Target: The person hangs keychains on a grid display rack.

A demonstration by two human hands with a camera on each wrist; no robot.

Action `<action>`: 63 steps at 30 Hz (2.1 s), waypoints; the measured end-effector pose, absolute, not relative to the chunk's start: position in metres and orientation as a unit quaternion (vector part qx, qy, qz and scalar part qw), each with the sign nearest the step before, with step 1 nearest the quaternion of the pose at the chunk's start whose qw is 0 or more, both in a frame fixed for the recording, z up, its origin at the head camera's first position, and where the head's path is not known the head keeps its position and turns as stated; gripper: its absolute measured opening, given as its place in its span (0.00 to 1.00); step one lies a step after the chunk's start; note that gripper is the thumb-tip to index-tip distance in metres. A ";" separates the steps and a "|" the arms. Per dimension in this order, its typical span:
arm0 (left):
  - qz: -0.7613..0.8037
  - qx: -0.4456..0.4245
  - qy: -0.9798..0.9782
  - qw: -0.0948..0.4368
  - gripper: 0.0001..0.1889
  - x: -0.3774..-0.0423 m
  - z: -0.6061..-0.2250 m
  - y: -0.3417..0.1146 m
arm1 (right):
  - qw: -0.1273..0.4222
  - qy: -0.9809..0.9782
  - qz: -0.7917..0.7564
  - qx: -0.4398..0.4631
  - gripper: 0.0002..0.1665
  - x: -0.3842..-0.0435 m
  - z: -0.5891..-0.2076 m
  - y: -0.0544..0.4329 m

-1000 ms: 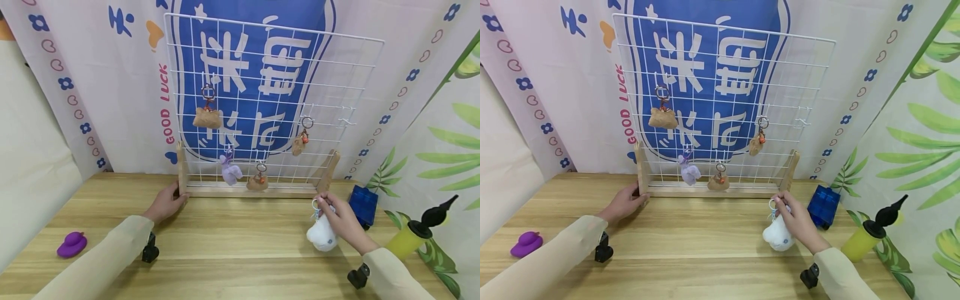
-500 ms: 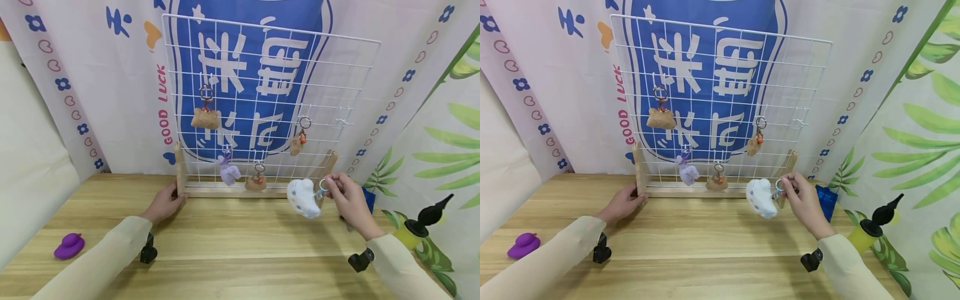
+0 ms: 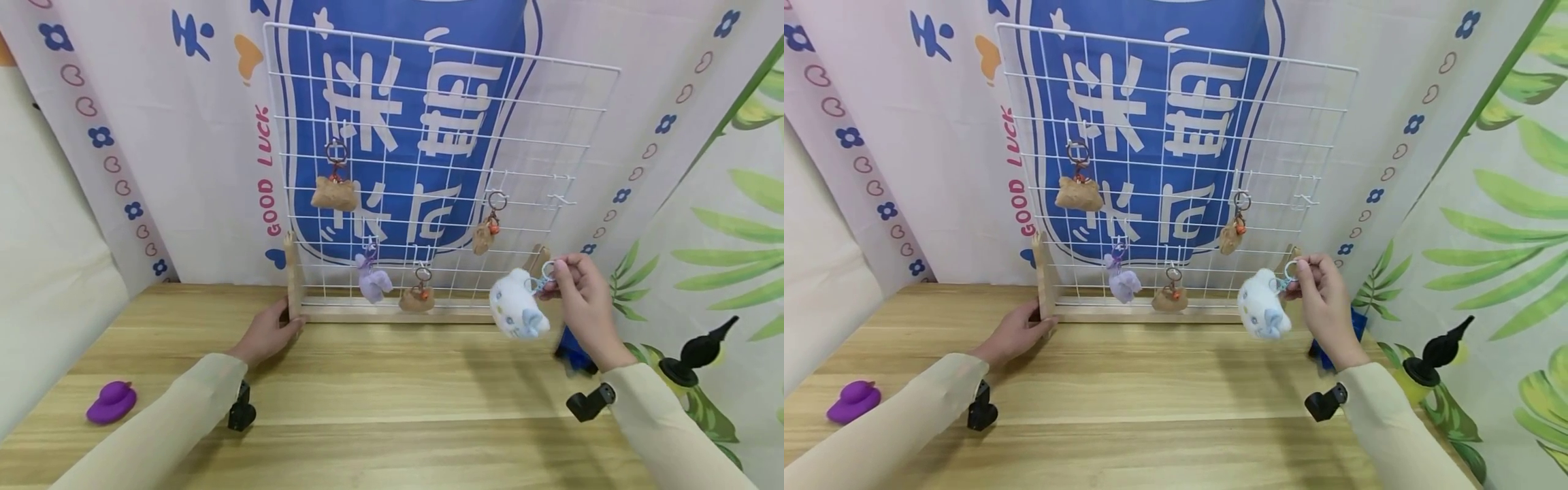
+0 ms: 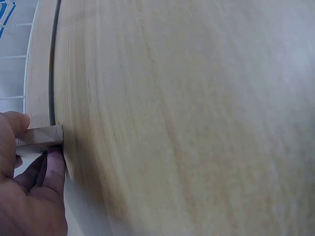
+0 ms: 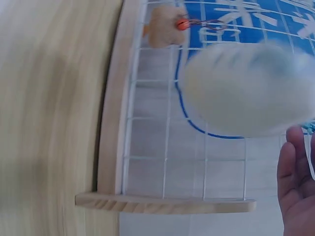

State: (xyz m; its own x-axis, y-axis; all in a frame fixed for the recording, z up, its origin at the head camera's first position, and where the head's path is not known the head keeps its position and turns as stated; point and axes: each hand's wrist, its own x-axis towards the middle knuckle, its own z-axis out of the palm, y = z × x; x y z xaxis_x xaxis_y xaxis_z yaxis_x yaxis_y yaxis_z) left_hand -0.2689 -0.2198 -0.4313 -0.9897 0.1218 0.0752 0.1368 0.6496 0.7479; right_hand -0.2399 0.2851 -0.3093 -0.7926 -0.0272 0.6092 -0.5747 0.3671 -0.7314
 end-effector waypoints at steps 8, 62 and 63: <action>-0.409 -0.072 -0.909 0.011 0.32 -0.270 -0.432 -0.221 | 0.255 -0.743 0.596 0.167 0.10 -0.243 -0.298 0.287; -0.407 -0.076 -0.910 0.030 0.31 -0.268 -0.433 -0.220 | 0.247 -0.830 0.491 0.095 0.07 -0.297 -0.241 0.300; -0.407 -0.077 -0.909 0.031 0.31 -0.268 -0.434 -0.220 | 0.246 -0.830 0.491 0.096 0.08 -0.297 -0.241 0.301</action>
